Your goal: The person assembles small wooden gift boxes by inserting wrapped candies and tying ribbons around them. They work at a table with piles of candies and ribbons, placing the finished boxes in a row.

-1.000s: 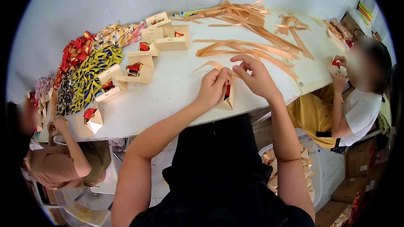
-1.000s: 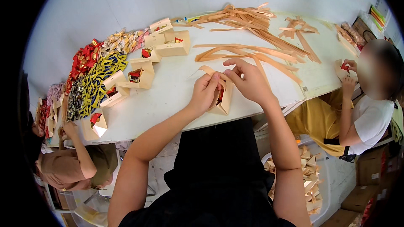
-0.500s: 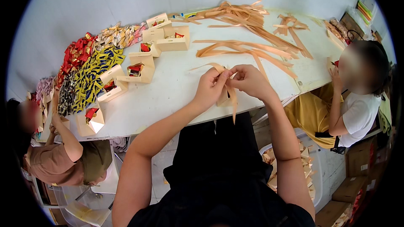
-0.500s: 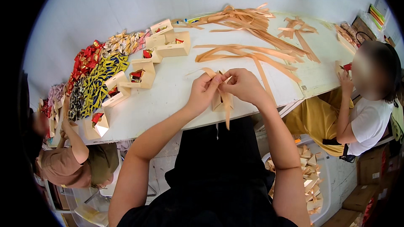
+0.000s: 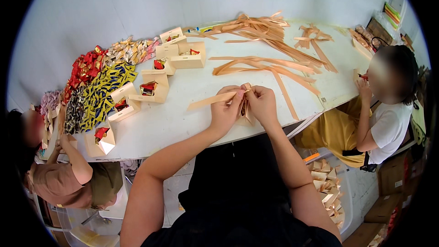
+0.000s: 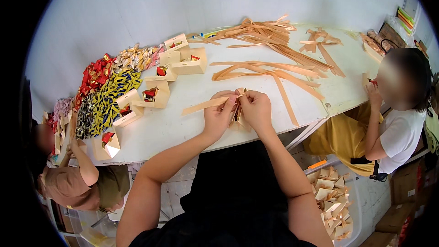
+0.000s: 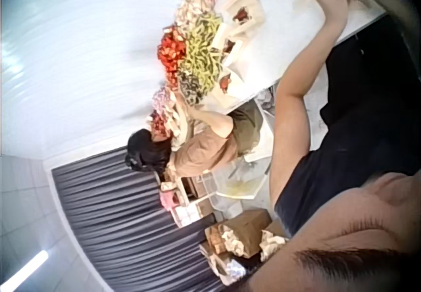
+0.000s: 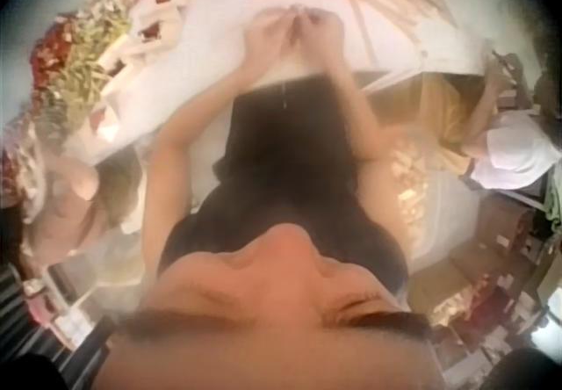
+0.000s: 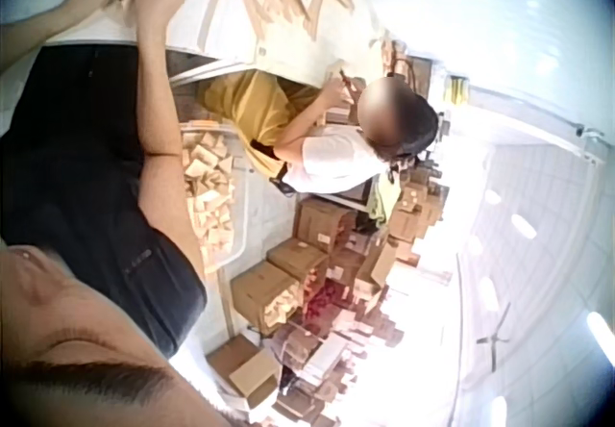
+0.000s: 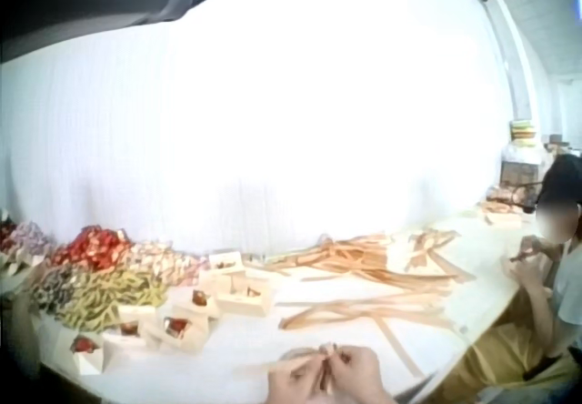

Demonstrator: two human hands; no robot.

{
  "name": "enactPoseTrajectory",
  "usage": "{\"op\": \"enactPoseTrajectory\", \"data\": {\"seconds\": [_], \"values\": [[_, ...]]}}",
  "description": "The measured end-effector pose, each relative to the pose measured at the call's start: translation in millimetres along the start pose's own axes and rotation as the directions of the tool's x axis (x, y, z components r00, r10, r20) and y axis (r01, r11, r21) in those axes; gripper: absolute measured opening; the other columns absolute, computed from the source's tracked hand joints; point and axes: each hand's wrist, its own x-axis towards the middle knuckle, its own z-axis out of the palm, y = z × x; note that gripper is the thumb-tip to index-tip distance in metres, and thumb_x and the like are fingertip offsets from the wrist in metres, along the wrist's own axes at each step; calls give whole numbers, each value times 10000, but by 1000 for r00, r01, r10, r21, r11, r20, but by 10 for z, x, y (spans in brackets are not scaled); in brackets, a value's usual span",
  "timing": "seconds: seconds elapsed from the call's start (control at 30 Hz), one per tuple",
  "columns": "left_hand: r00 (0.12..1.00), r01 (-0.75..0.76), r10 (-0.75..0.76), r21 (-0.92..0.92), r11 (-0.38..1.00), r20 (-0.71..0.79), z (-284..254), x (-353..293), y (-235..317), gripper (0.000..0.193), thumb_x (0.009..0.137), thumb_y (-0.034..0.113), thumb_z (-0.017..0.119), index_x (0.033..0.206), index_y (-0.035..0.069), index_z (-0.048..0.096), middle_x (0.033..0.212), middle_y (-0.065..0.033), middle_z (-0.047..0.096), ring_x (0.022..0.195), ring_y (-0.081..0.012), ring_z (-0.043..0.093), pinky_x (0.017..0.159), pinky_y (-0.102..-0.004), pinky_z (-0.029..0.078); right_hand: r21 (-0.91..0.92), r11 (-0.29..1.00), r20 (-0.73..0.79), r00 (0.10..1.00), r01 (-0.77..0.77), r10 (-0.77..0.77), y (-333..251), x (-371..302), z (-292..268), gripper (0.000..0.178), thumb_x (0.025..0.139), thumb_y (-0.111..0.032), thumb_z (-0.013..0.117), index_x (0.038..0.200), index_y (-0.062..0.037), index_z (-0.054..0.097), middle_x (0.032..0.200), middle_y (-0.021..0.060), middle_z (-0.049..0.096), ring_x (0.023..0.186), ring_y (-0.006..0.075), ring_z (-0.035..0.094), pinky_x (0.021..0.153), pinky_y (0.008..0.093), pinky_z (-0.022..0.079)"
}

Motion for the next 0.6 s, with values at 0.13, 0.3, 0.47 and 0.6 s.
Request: {"op": "enactPoseTrajectory", "data": {"seconds": [0.13,0.3,0.47,0.6], "values": [[978,207,-201,-211,955,50,-29,0,87,317,1155,253,565,1246,-35,661,1201,-104,717,1076,-156,715,933,-311,611,370,903,275,954,-220,120,-4,-20,-91,176,1062,-187,667,1027,-44,765,918,-33,725,762,86,602,705,270,470],[956,293,-292,-175,940,31,-66,36,150,460,1184,376,450,1243,-27,665,1262,-132,707,1174,-229,717,1003,-371,605,588,729,311,930,-351,198,-198,-32,-171,219,1109,-277,632,1021,-106,736,944,-51,665,896,67,548,792,252,412],[895,414,-438,-213,885,-82,-171,186,-18,405,1181,342,457,1058,-2,633,1156,-131,689,1113,-249,727,944,-389,630,925,353,86,983,-140,164,11,-138,-48,268,1155,-354,535,1015,-140,614,1080,-36,662,1047,136,548,920,334,430],[814,503,-552,-256,826,-181,-269,393,-117,380,1173,299,474,898,48,552,989,-104,646,965,-233,740,864,-390,657,999,34,34,973,-42,229,476,-192,-1,254,1166,-317,493,999,-141,568,1145,-10,662,1154,174,564,1032,419,434]]}}
